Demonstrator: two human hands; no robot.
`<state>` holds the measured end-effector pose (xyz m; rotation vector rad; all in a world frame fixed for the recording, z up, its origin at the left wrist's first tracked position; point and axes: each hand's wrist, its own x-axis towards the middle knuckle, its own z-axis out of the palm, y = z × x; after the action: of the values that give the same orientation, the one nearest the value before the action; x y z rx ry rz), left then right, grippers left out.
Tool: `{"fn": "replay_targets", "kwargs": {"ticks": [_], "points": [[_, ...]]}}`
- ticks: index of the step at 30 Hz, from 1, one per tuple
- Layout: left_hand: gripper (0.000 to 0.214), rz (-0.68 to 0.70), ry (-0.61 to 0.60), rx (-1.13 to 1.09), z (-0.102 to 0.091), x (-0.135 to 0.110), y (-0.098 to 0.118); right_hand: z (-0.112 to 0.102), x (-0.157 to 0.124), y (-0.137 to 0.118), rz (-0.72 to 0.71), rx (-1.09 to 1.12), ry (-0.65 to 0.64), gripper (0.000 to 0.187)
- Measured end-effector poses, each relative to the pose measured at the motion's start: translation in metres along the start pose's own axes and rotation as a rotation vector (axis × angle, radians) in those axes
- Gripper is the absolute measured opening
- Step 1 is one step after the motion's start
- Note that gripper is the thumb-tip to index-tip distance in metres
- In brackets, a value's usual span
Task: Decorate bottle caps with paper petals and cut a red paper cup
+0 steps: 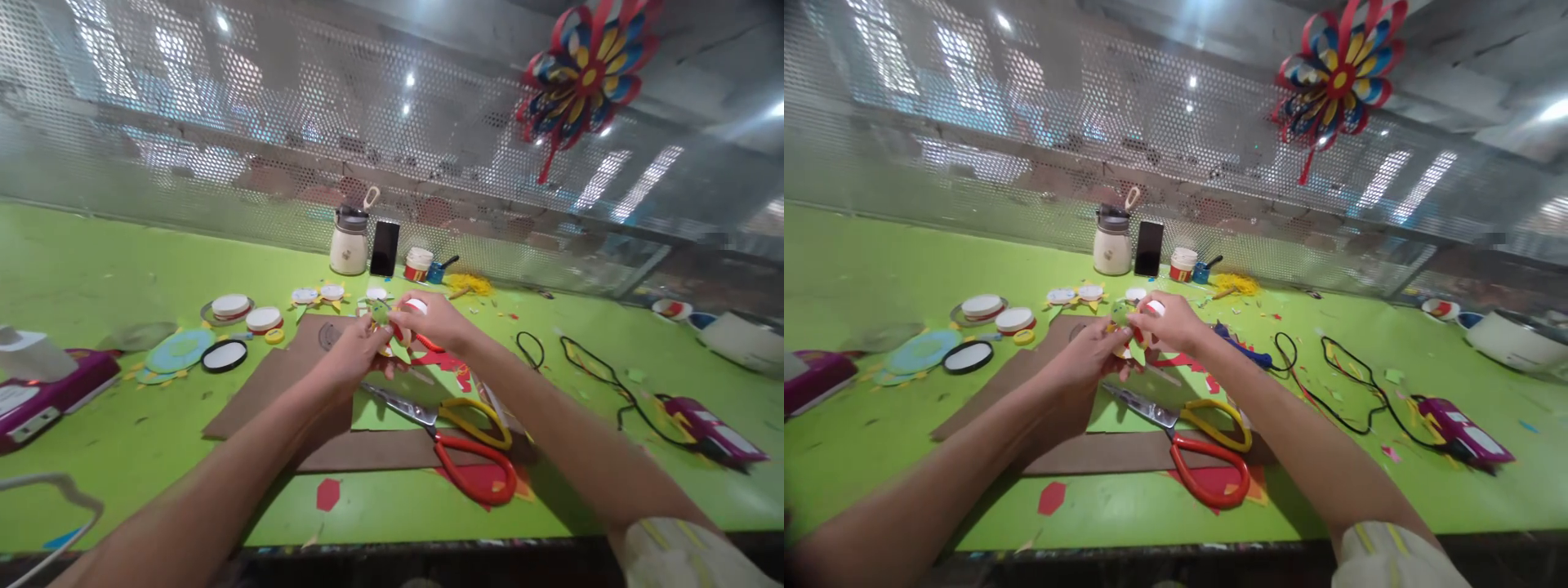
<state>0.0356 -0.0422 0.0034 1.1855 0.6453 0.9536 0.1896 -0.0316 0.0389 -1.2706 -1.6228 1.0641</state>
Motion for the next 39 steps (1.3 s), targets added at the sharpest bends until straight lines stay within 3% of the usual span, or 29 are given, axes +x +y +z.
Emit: {"fn": "replay_targets", "kwargs": {"ticks": [10, 19, 26, 33, 39], "points": [[0.018, 0.086, 0.034, 0.04, 0.0, 0.001, -0.006, 0.001, -0.004, 0.003, 0.092, 0.35, -0.075, 0.043], [0.015, 0.088, 0.094, 0.083, 0.005, -0.006, -0.003, 0.005, -0.001, 0.004, 0.031, 0.298, 0.069, 0.027], [0.017, 0.088, 0.123, 0.108, 0.006, -0.005, -0.003, 0.007, -0.002, 0.005, -0.012, 0.174, 0.12, 0.025], [0.013, 0.089, 0.13, 0.142, 0.004, -0.004, -0.005, 0.012, -0.002, 0.006, 0.016, 0.235, 0.102, 0.03], [0.015, 0.103, 0.14, 0.152, -0.003, 0.004, -0.011, 0.014, -0.003, 0.005, 0.113, 0.366, -0.012, 0.037]]}}
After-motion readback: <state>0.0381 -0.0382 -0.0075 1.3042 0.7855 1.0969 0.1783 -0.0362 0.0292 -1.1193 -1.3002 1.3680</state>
